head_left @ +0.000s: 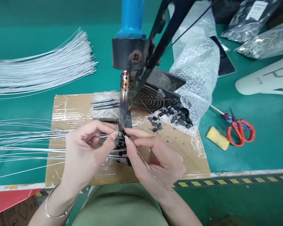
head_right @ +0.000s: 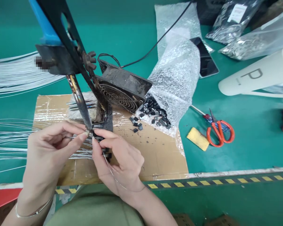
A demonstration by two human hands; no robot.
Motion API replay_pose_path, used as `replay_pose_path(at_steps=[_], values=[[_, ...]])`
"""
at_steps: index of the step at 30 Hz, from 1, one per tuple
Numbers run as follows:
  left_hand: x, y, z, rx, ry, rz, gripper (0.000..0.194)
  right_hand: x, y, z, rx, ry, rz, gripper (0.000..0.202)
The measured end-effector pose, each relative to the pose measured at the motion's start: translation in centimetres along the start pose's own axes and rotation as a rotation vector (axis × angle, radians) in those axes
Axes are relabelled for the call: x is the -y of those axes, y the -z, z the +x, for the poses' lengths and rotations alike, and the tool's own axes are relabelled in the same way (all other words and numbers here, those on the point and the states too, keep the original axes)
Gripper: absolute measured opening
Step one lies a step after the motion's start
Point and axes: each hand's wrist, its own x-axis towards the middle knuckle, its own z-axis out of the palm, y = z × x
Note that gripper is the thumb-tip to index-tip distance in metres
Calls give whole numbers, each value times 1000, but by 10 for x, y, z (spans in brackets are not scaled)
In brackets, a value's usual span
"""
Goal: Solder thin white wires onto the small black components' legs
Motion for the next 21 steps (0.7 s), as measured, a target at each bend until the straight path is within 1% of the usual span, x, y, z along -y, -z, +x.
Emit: replay_pose_path(at_steps=[4, 10, 21], values=[[1, 1, 0, -4, 2, 0, 10, -1, 0, 0, -7, 5, 9, 21], [2, 0, 2, 25, -6, 12, 9, -3, -1, -2, 0, -35, 26, 21], [2, 0, -1, 13, 8, -15, 10, -1, -1, 0, -7, -13, 23, 20]])
